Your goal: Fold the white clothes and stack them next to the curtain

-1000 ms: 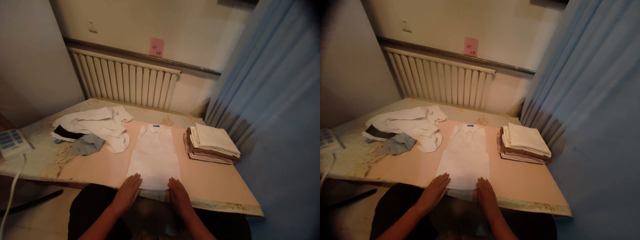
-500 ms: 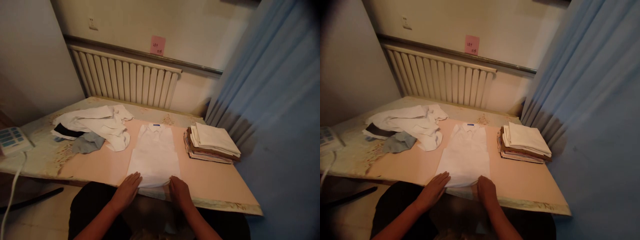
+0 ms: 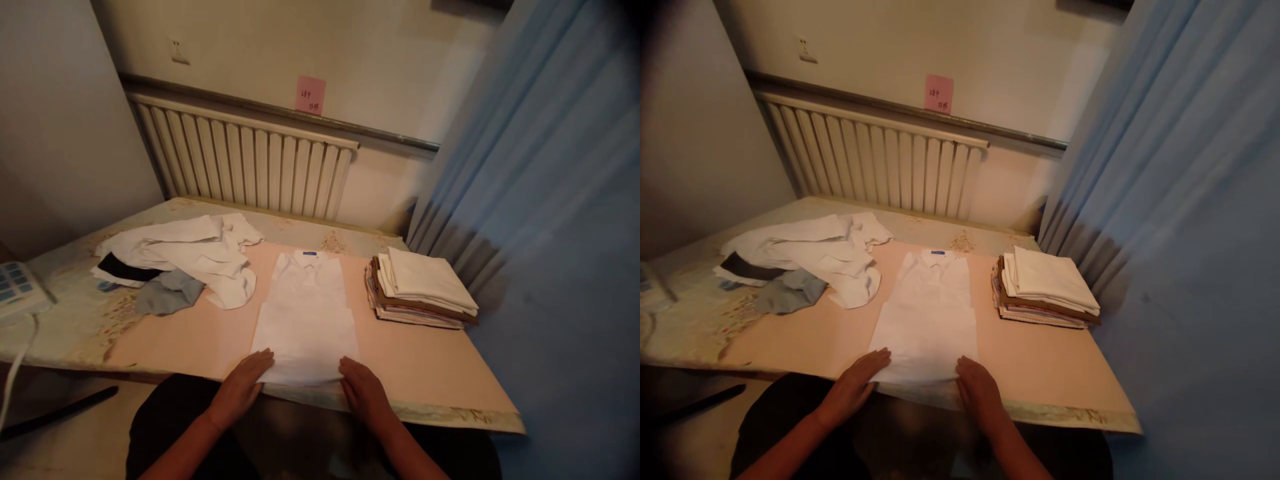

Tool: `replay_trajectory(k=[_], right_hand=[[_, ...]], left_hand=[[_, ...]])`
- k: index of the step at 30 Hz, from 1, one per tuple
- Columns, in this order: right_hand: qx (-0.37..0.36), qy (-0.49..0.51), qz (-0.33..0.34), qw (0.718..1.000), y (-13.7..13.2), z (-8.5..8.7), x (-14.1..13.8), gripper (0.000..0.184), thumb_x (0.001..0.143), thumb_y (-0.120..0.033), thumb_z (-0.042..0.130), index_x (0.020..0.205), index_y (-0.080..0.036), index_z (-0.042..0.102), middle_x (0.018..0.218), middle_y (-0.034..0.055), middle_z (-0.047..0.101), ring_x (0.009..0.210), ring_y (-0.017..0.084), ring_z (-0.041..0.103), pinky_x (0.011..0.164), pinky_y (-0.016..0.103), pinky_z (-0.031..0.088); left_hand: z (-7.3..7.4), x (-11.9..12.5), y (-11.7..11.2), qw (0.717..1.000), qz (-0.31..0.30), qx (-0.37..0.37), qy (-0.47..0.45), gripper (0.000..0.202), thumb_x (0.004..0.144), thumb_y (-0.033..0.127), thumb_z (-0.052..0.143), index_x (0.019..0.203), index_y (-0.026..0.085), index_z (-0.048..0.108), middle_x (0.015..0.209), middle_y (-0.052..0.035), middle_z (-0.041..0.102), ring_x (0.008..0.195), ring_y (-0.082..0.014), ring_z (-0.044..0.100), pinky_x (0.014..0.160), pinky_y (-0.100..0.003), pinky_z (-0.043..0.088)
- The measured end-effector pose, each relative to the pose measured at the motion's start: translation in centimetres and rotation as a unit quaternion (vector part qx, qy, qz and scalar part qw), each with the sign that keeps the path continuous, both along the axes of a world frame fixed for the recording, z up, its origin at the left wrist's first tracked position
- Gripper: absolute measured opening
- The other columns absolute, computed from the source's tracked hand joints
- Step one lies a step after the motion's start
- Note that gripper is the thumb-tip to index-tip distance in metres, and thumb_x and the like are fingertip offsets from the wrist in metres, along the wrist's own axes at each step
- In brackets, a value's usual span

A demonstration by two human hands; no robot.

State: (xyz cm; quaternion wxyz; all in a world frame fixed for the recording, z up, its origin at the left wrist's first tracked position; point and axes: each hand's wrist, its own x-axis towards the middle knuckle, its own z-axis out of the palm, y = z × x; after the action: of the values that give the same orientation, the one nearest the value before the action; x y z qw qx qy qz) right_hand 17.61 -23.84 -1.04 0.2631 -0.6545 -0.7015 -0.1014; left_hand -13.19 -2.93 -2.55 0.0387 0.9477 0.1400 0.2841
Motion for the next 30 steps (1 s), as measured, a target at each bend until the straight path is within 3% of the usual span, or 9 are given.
replay_trajectory(k=[6,12,21,30], right_hand=[[-0.039,0.001,0.076,0.996,-0.8,1.0,2.6,0.040,0.090,-0.019,0.051,0.130,-0.023,0.053,0.134,0.0087,0.058,0.129,0.021,0.049,0.105,0.042,0.046],[-0.032,-0.005,0.077,0.997,-0.8,-0.2,5.0,0.052,0.085,-0.016,0.052,0.136,-0.021,0.049,0.139,0.0107,0.053,0.131,0.022,0.046,0.105,0.043,0.046],[0.015,-0.024,0.061,0.998,1.8,0.0,7.0,0.054,0.088,-0.007,0.041,0.137,-0.027,0.049,0.136,0.0071,0.056,0.128,0.018,0.049,0.104,0.040,0.047],[-0.035,-0.069,0.100,0.992,6.1,0.3,8.4,0.046,0.094,-0.022,0.048,0.140,-0.026,0.045,0.140,0.0071,0.052,0.134,0.020,0.042,0.112,0.048,0.035]], left_hand=[[1.1,-1.8,2.4,0.995,-0.059,-0.049,0.062,0.054,0.094,0.027,0.044,0.147,0.028,0.033,0.150,-0.0051,0.041,0.139,-0.0225,0.036,0.111,-0.042,0.038],[1.8,-1.6,3.9,0.996,-0.042,-0.064,0.043,0.058,0.093,0.036,0.046,0.148,0.029,0.031,0.149,-0.0052,0.042,0.136,-0.0248,0.041,0.109,-0.042,0.041],[2.7,-0.5,6.2,0.997,-0.039,-0.023,0.061,0.060,0.093,0.020,0.043,0.149,0.031,0.027,0.149,-0.0048,0.043,0.135,-0.0222,0.042,0.110,-0.042,0.040],[2.2,2.1,9.5,0.998,-0.049,0.000,0.048,0.058,0.093,0.019,0.044,0.148,0.029,0.030,0.147,-0.0063,0.045,0.135,-0.0224,0.041,0.109,-0.041,0.040]])
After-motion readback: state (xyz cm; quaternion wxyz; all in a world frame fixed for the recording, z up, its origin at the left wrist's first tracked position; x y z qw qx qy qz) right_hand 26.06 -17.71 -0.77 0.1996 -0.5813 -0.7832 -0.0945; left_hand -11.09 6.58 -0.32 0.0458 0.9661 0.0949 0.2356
